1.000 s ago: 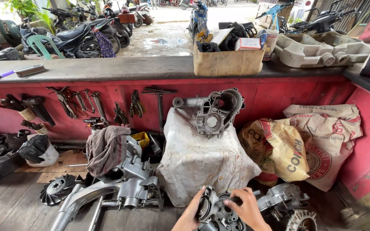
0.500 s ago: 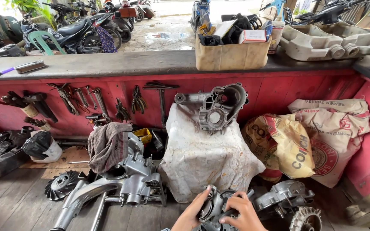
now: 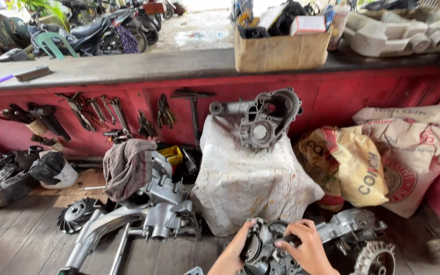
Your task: The person sits cross-legged on the floor and assembles a motorcycle engine casing. They hold the casing with one hand and use a small tool to manipulate internal components, occasionally rotating the casing to access different areas.
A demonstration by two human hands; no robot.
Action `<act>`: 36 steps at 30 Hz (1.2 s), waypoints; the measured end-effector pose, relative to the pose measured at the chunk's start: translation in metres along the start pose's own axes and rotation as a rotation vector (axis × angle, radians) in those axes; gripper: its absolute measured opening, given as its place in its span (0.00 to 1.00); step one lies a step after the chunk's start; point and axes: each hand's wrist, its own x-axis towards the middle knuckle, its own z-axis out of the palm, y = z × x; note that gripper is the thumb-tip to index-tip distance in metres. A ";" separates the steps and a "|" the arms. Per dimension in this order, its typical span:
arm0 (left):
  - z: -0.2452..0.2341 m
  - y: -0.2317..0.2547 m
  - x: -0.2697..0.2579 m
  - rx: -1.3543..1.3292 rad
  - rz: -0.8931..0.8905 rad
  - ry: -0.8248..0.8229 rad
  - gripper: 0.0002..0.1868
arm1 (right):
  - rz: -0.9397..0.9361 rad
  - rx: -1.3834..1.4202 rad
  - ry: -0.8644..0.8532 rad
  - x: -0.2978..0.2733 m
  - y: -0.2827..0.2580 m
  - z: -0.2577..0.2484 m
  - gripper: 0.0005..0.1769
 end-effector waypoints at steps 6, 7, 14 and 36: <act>0.002 0.002 -0.033 0.036 0.042 0.068 0.29 | -0.359 0.008 -0.043 -0.030 -0.018 0.007 0.39; 0.004 0.004 -0.034 0.038 0.035 0.075 0.29 | -0.352 0.015 -0.045 -0.028 -0.014 0.002 0.39; 0.016 0.001 -0.042 0.035 0.042 -0.085 0.42 | -0.289 0.028 -0.016 -0.038 -0.023 0.003 0.26; 0.015 -0.012 -0.069 0.363 0.227 0.070 0.54 | -0.522 0.074 0.208 -0.040 -0.079 -0.039 0.27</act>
